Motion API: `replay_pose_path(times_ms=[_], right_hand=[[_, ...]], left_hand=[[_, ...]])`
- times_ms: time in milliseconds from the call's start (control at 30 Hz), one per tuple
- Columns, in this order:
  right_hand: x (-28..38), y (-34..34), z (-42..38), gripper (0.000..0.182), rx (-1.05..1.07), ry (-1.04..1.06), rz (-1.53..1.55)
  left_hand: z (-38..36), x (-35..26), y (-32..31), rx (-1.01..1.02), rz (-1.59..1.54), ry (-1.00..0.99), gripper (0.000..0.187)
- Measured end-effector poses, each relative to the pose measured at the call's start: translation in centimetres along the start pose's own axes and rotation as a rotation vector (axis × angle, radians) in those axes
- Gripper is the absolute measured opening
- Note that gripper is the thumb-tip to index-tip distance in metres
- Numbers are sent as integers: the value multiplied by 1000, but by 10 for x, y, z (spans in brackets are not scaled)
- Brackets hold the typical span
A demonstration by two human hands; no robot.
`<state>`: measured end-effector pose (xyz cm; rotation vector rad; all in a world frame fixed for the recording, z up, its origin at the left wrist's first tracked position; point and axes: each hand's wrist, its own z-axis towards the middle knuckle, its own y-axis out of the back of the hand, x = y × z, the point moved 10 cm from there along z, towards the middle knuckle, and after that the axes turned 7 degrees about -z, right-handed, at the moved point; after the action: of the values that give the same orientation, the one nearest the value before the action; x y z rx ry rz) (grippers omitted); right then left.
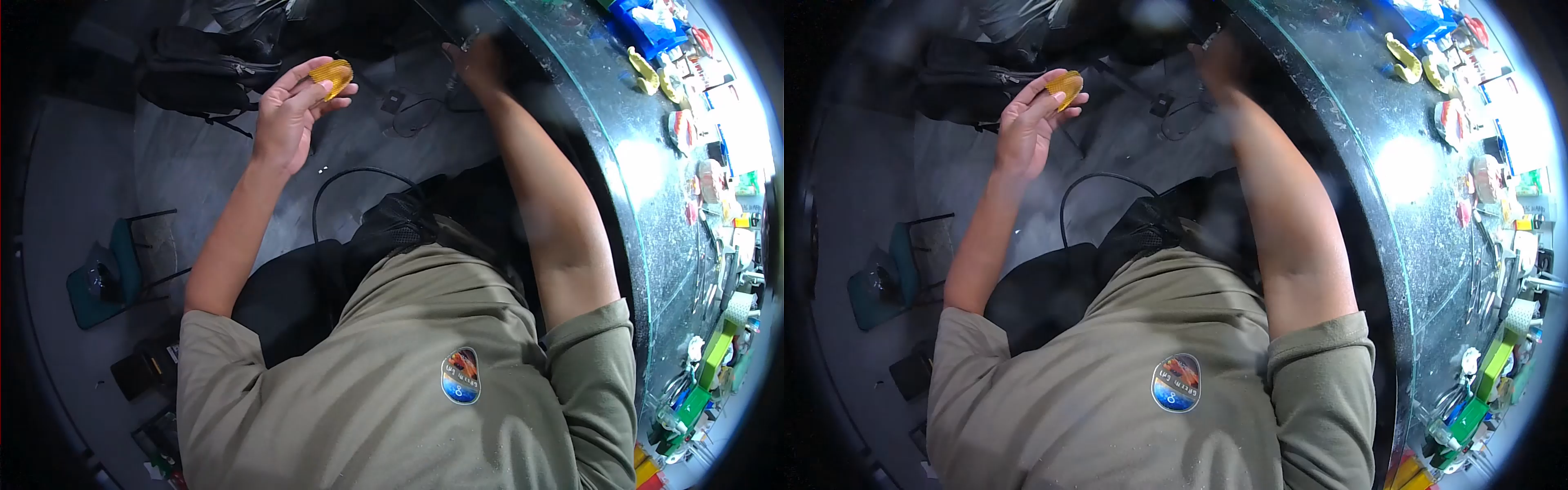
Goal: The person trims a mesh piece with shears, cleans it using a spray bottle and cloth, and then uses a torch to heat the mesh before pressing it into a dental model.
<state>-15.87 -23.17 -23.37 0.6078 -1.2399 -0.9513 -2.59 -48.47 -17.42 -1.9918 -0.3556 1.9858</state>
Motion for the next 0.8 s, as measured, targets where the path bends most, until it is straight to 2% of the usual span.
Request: replay_pose_path(times_ms=[33,133,233,300,367,433,500,633,667,800], right_hand=[[-6,-10,3,49,162,-57,46],[-2,-16,-1,62,342,3,31],[16,34,-34,62,-233,25,-76],[36,87,-65,46,-279,177,173],[45,126,-92,28,29,144,682],[37,177,-115,21,-5,142,758],[9,221,-127,20,-138,51,794],[-35,308,-149,18,-478,36,505],[-48,325,-156,15,-525,-49,462],[-94,379,-181,12,-636,-171,314]], left_hand=[[-1,-2,-8,7,-16,-9,34],[-5,-9,-37,42,-5,-29,31],[-5,-17,-76,113,110,-66,31],[-2,-25,-111,163,160,-122,30],[6,-28,-145,206,149,-144,29],[11,-27,-186,265,144,-171,27],[10,-21,-233,350,133,-203,24],[0,-7,-328,564,36,-239,23],[-7,-6,-351,642,-15,-224,23],[-18,24,-423,846,-26,-132,21]])
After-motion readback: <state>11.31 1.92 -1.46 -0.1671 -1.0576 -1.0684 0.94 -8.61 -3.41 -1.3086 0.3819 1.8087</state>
